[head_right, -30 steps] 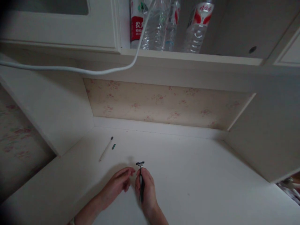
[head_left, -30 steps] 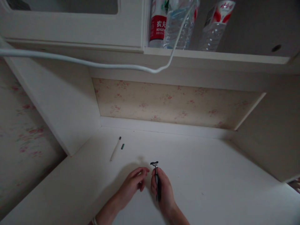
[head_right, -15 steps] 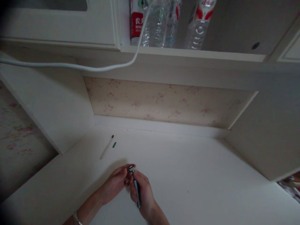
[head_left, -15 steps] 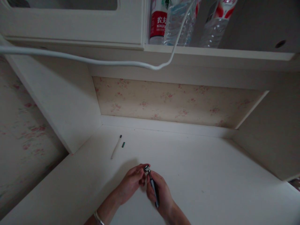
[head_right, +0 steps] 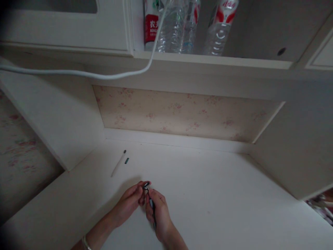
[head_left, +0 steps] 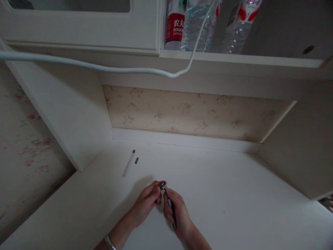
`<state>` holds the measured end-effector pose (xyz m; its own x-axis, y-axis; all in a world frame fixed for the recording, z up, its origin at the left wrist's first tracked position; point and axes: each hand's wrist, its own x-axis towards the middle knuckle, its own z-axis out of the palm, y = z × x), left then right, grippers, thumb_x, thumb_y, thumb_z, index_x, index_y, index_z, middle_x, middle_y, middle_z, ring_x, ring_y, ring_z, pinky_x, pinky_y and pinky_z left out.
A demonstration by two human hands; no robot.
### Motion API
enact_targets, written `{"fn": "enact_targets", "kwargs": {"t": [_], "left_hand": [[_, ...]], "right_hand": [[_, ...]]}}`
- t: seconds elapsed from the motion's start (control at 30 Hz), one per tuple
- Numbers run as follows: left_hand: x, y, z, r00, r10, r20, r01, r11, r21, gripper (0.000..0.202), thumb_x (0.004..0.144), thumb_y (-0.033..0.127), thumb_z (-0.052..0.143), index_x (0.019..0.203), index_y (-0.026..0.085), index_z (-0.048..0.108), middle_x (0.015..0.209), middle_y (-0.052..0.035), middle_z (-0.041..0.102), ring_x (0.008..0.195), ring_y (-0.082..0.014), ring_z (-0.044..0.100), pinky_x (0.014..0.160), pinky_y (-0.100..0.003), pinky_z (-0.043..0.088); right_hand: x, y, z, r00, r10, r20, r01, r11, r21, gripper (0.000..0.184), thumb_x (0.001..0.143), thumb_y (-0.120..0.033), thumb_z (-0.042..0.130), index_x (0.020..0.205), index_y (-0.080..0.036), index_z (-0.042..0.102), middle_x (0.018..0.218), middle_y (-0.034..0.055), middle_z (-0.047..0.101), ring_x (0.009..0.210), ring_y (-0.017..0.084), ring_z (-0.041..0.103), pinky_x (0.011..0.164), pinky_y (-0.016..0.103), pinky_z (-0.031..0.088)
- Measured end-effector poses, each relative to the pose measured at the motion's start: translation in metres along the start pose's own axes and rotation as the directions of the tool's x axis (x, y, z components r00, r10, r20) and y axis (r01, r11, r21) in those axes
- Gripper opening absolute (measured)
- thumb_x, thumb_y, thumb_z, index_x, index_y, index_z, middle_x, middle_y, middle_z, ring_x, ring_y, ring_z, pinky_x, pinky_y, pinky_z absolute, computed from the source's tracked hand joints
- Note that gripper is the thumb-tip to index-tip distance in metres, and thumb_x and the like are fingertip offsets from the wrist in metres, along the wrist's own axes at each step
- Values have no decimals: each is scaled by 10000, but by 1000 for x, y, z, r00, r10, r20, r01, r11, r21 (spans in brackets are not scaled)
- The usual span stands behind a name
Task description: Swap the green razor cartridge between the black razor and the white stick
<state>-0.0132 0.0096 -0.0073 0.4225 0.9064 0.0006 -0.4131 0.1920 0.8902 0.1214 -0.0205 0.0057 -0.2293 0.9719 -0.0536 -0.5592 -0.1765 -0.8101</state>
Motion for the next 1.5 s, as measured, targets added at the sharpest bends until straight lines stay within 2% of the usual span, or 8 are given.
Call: {"fn": "enact_targets", "kwargs": {"t": [0.27,0.47,0.7,0.93,1.1,1.3,1.4,1.5], "left_hand": [[-3,0,5,999,18,-33,-17,1000,25,490,883,470,601,1227,125,555,688,8,454,660,-118,403,638,-250,318],[1,4,3,982,61,-179,-59,998,13,518,853,510,621,1188,117,576,673,22,431,632,-111,374,620,-244,317],[2,7,0,959,110,-261,-49,972,231,528,873,541,567,1180,112,572,636,31,427,607,-117,369,584,-248,279],[0,9,3,968,67,-243,-46,995,93,526,842,560,599,1110,107,588,645,35,398,591,-110,341,567,-238,286],[-2,14,6,959,176,-222,-94,936,339,461,893,524,534,1134,136,595,709,8,442,609,-120,388,571,-239,319],[-12,22,9,867,478,-139,-193,581,791,377,813,454,663,1090,199,652,952,-75,550,662,-158,490,618,-274,436],[-17,21,5,816,574,-61,-223,411,884,384,767,406,727,1106,236,659,950,-79,586,679,-175,524,674,-291,460],[-18,18,0,775,631,-31,-250,351,902,384,737,390,762,1088,260,675,941,-83,615,761,-214,580,742,-311,466]], "right_hand": [[-1,0,-2,999,39,3,-39,999,10,430,866,-520,626,670,-148,538,446,-85,317,348,41,170,323,158,132],[-1,-1,-3,997,75,-10,-74,996,55,456,833,-558,648,660,-157,514,421,-94,309,333,40,180,322,160,141],[5,-2,-9,988,125,-91,-105,975,196,429,758,-552,717,701,-164,542,431,-97,313,346,48,182,322,169,138],[11,-7,-13,973,-70,-219,75,997,12,416,831,-561,620,884,-148,630,509,-63,394,399,74,286,371,177,226],[17,-13,-30,952,-191,-239,154,974,-164,370,812,-433,642,1056,-155,660,669,-24,470,544,121,410,506,214,350],[23,-8,-51,855,-460,-239,134,640,-756,428,840,-467,615,1139,-169,680,846,59,639,716,207,542,660,278,409],[22,-7,-53,852,-492,-178,55,422,-905,372,883,-447,543,1098,-180,686,898,83,682,708,220,583,659,288,410],[23,-8,-52,864,-491,-113,29,271,-962,322,898,-403,501,1034,-189,700,861,87,693,702,226,604,638,285,404]]}}
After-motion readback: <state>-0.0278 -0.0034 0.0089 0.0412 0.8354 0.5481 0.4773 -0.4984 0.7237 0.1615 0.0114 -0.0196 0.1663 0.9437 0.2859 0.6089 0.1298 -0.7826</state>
